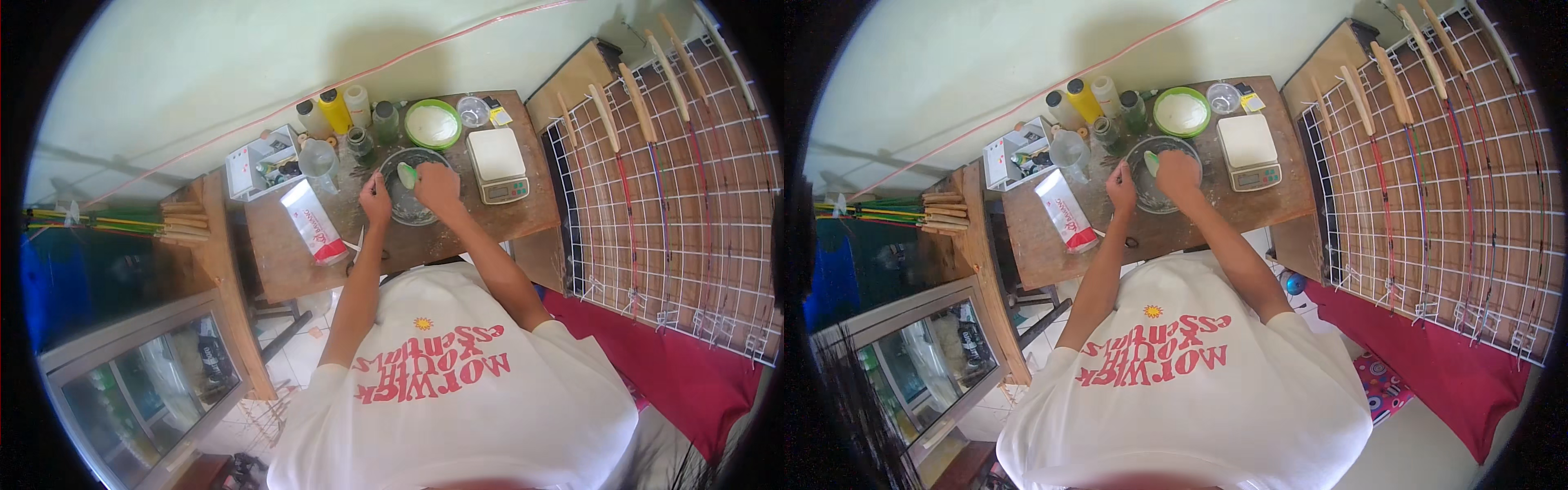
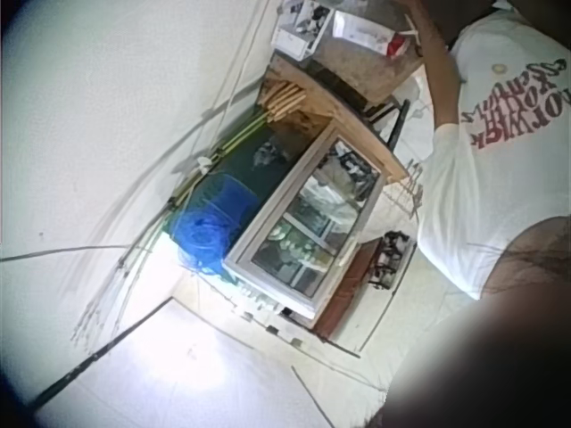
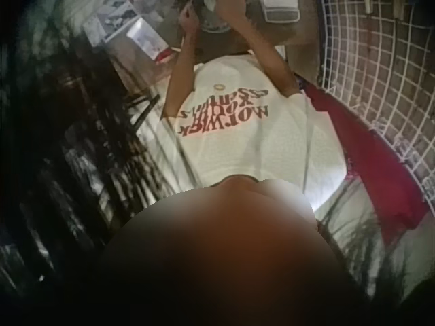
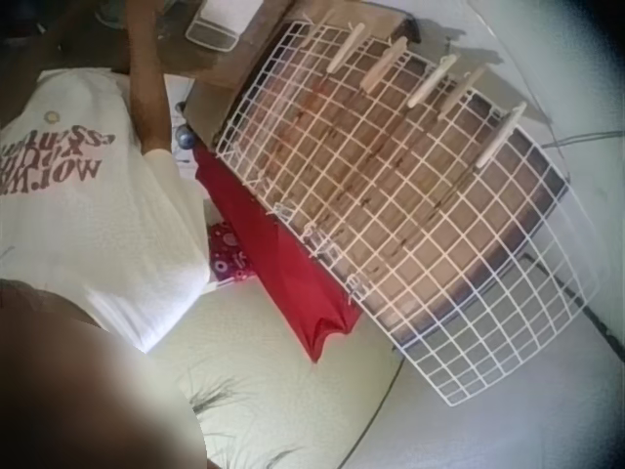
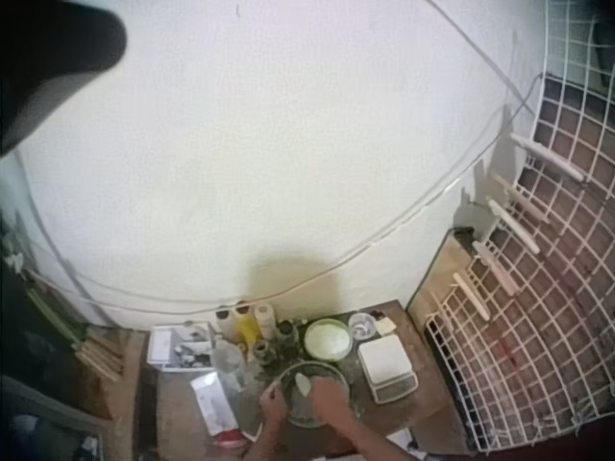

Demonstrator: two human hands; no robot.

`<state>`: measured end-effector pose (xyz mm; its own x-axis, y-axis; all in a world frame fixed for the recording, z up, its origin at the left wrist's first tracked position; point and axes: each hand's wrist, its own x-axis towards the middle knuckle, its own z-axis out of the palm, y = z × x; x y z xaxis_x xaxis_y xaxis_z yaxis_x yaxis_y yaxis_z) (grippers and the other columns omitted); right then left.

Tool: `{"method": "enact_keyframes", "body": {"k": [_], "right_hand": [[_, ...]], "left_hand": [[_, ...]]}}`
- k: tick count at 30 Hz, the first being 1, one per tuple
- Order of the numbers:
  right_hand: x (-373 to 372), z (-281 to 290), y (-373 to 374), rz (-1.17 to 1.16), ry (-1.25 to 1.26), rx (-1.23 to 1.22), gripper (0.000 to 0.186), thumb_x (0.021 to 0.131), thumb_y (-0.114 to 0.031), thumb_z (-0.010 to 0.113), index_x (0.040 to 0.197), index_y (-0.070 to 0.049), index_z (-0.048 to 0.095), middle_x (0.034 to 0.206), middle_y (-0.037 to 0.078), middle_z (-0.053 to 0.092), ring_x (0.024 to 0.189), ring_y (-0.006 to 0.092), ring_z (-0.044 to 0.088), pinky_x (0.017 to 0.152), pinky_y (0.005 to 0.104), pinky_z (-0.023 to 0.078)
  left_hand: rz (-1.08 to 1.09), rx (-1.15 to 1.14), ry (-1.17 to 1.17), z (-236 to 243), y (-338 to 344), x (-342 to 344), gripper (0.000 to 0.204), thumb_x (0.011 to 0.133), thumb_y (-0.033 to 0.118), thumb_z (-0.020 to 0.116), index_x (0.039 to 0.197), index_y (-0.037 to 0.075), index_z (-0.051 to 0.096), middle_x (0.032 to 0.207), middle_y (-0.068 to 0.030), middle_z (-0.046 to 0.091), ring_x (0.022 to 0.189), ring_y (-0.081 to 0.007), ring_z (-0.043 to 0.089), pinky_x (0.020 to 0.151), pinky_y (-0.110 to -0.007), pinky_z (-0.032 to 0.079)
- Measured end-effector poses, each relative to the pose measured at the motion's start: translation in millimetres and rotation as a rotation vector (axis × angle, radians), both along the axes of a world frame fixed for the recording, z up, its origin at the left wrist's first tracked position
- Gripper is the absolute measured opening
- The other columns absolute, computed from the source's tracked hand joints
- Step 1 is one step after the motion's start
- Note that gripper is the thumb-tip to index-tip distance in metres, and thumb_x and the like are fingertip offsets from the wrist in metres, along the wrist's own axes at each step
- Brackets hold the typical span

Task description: Mixing dough-like bait and placing individual portions into small plastic bags.

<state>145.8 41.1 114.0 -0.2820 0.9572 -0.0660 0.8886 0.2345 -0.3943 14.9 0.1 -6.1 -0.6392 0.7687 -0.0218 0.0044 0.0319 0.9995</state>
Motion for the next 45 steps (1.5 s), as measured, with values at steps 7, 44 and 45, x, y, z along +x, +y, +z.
{"method": "enact_keyframes", "body": {"k": [7,44,45], "right_hand": [[29,-13,4,-0.106,-0.047,0.02,0.015,0.073,-0.02,0.063,0.084,-0.01,0.066,0.077,0.017,0.065,0.074,0.0359,0.064,0.068,0.0453,0.051],[35,-25,42,0.086,0.061,-0.126,0.018,0.064,-0.022,0.068,0.078,-0.011,0.068,0.085,0.015,0.067,0.081,0.034,0.064,0.073,0.0426,0.051],[42,-28,44,0.102,0.162,-0.166,0.018,0.065,-0.023,0.068,0.078,-0.011,0.068,0.086,0.014,0.067,0.083,0.0339,0.064,0.074,0.0426,0.051]], "left_hand": [[0.028,-0.03,0.075,-3,2,3,0.033,0.092,0.022,0.055,0.108,-0.005,0.064,0.104,-0.0185,0.066,0.094,-0.0218,0.063,0.085,-0.031,0.046],[0.12,-0.074,0.236,11,1,11,0.027,0.089,0.019,0.058,0.1,-0.005,0.065,0.089,-0.0208,0.068,0.082,-0.0258,0.066,0.076,-0.033,0.049],[0.126,-0.074,0.235,10,3,10,0.027,0.089,0.019,0.058,0.1,-0.005,0.065,0.089,-0.0208,0.068,0.082,-0.0258,0.066,0.076,-0.033,0.049]]}}
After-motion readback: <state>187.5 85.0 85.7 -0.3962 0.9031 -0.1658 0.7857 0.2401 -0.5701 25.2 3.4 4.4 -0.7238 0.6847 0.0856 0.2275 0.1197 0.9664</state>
